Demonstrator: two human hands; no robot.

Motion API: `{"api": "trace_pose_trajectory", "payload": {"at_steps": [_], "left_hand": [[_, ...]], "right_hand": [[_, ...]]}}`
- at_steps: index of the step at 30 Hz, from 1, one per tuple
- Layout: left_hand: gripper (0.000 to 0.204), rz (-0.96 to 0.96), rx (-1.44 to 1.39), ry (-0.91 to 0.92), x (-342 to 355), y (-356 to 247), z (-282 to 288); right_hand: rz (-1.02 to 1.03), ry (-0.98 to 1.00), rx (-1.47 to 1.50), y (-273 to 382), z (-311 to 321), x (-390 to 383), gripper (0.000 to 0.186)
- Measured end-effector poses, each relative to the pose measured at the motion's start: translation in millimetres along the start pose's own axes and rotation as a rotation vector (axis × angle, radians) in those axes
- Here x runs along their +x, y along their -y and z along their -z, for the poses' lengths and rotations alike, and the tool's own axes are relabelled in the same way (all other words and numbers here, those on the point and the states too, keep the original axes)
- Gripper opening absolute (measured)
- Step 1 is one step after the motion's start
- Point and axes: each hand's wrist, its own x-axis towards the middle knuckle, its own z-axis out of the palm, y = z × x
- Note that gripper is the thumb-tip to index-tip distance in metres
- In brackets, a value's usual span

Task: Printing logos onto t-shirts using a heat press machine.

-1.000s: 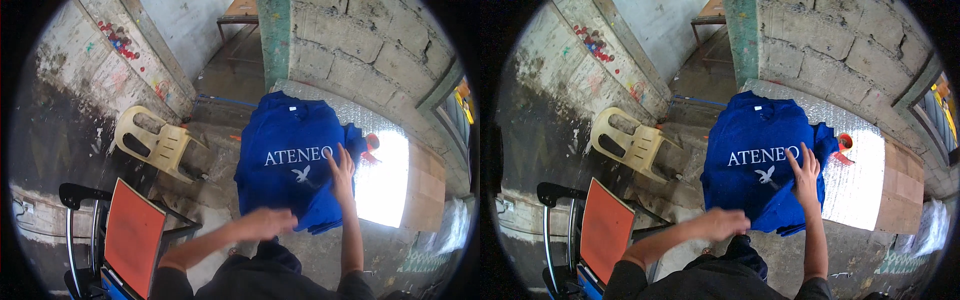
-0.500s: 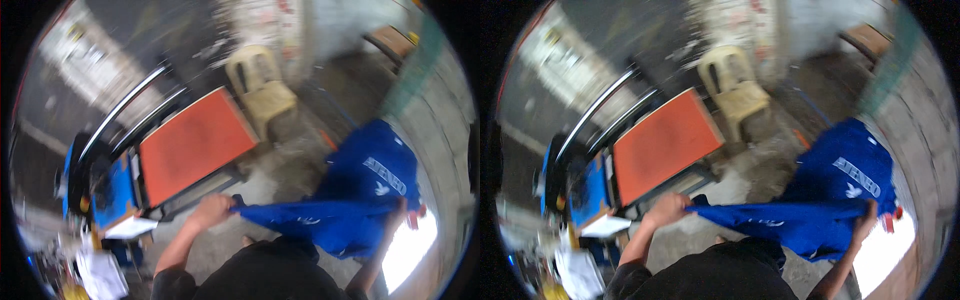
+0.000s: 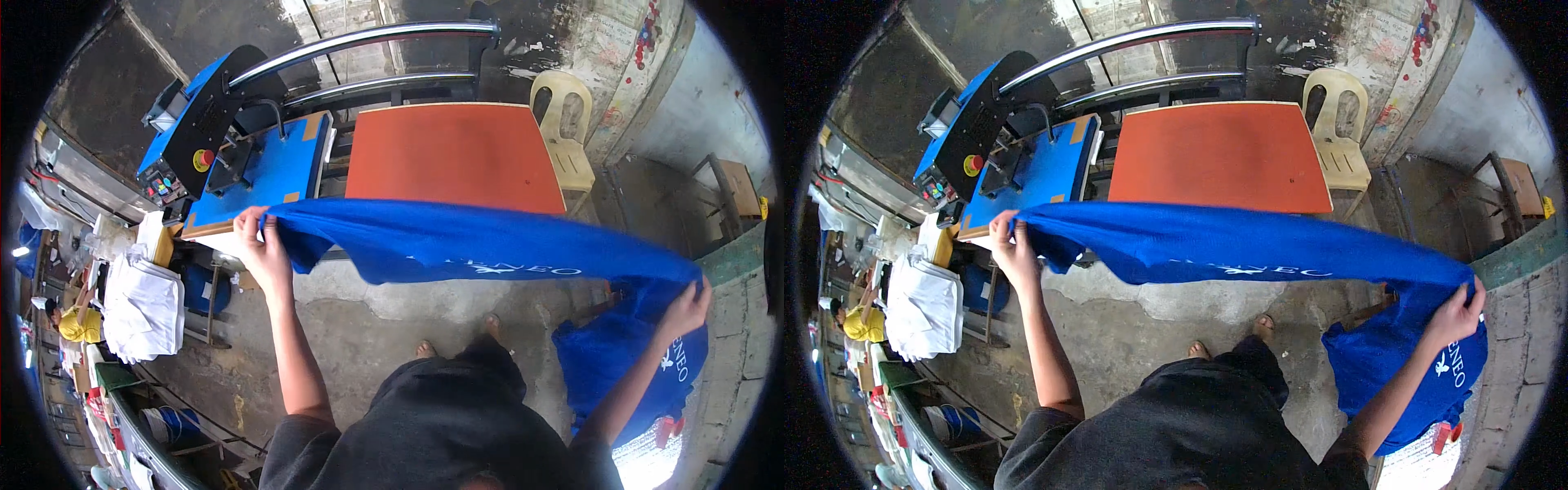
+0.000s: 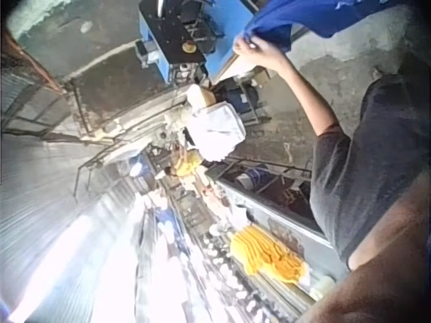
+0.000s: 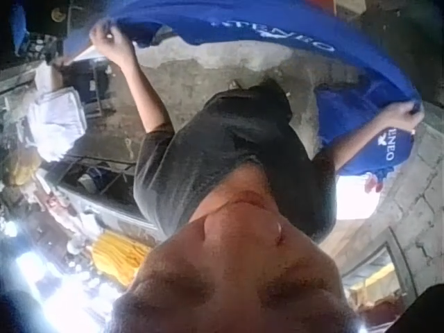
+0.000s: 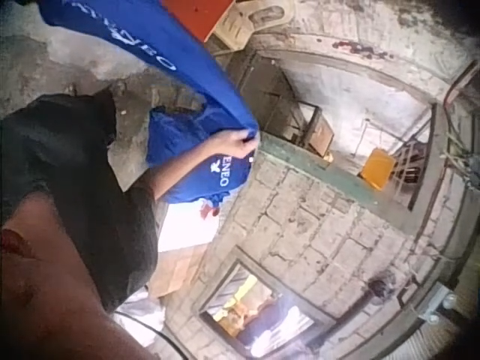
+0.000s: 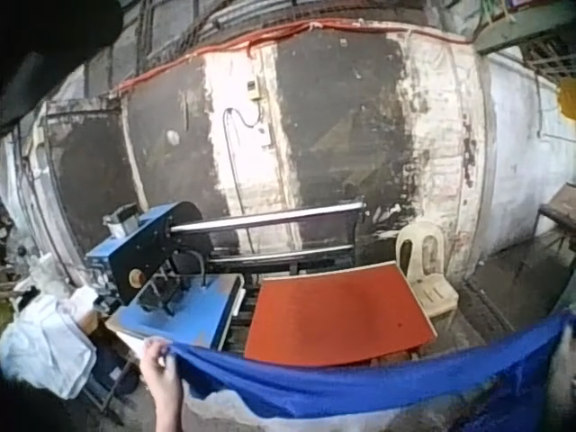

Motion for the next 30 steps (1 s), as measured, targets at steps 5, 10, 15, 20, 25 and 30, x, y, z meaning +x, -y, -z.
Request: {"api": "trace_pose_trajectory", "payload": {"at_steps": [5,10,15,20,25,30], "left_hand": [[0.013,0.063,-0.152,-0.323,6.1,13.3,-8.2],[0.010,-0.120,-0.170,-0.410,30.5,26.8,-19.1],[0.025,-0.188,0.136,-0.238,102.3,52.4,-112.7],[0.015,-0.090,0.396,0.189,187.4,111.8,-283.7],[0.036,0.074,0.724,0.318,150.1,162.9,-389.8],[0.037,0.174,0.679,0.476,34.6,154.9,-351.7]], "right_hand": [[0.071,-0.080,0.055,35.3,-39.8,6.8,0.024],[0.050,-0.203,0.536,41.9,-89.6,26.1,0.021],[0.166,-0.181,0.060,73.9,-219.9,74.4,0.021],[0.394,0.131,-0.013,131.6,-412.5,101.8,0.015],[0.487,0.419,-0.198,140.2,-522.5,40.0,0.029],[0.283,0.801,0.241,93.0,-466.8,-55.1,0.025]]}}
